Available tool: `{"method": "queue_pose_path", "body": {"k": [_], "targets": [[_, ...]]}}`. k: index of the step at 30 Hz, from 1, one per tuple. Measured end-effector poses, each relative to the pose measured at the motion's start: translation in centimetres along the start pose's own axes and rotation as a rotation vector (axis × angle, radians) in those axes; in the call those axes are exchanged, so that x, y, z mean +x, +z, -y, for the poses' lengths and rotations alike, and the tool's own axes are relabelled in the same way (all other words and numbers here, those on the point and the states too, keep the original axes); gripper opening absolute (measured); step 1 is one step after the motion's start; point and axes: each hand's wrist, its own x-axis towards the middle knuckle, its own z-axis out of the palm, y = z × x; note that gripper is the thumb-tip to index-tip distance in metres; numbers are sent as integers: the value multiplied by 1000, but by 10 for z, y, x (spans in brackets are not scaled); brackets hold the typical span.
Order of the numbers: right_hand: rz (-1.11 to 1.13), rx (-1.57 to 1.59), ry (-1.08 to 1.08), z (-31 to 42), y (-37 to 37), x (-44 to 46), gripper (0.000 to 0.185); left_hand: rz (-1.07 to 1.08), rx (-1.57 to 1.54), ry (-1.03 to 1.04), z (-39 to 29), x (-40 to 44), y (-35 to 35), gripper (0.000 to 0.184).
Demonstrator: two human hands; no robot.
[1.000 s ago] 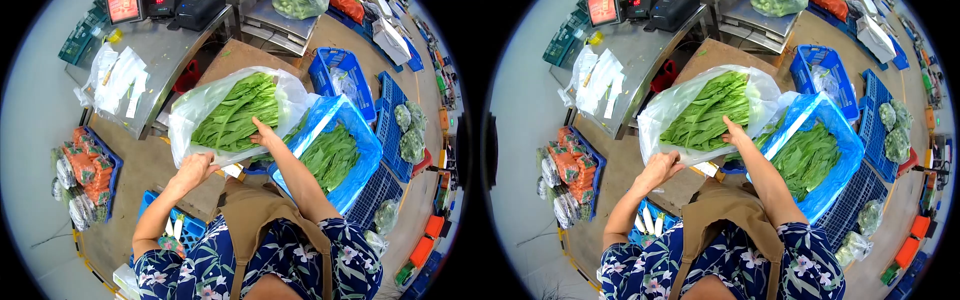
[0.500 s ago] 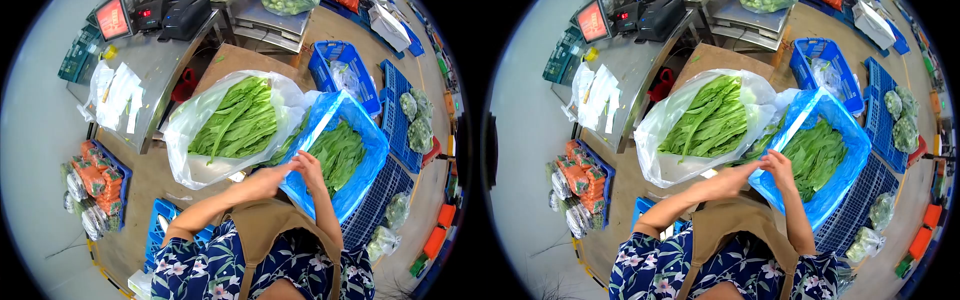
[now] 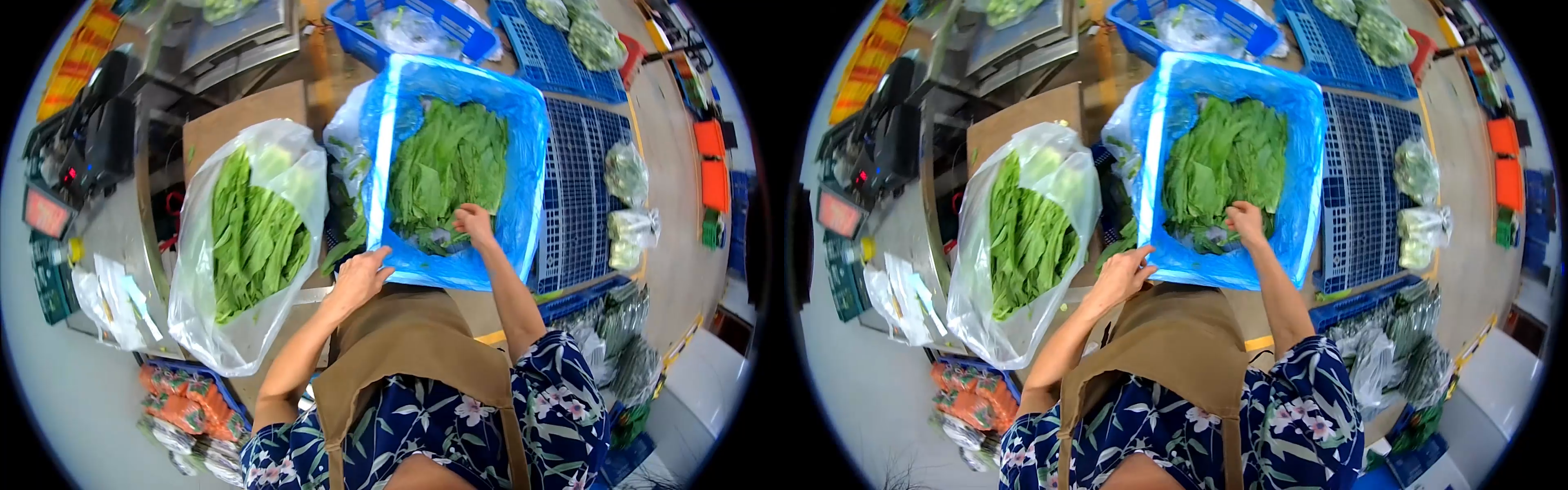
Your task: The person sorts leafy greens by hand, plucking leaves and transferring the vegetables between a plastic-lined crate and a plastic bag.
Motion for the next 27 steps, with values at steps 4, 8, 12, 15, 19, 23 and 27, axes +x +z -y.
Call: {"method": "queue_pose_path", "body": {"k": [4, 8, 12, 15, 19, 23, 27], "targets": [[-141, -151, 31, -88, 18, 66, 55, 135, -161, -134, 18, 23, 51, 36], [-274, -196, -101, -101, 28, 103, 66, 99, -335, -134, 45, 73, 115, 39], [-172, -143, -40, -111, 35, 132, 76, -75, -332, -508, 81, 150, 171, 43], [-120, -156, 76, -104, 51, 123, 79, -207, -438, -795, 124, 190, 208, 37], [-90, -25, 160, -86, 62, 104, 79, -439, -942, -1138, 183, 213, 249, 29], [71, 164, 308, -70, 44, 109, 83, -428, -894, -1377, 160, 224, 224, 16], [233, 195, 198, -77, 37, 121, 90, -298, -935, -1358, 194, 219, 239, 13]]}}
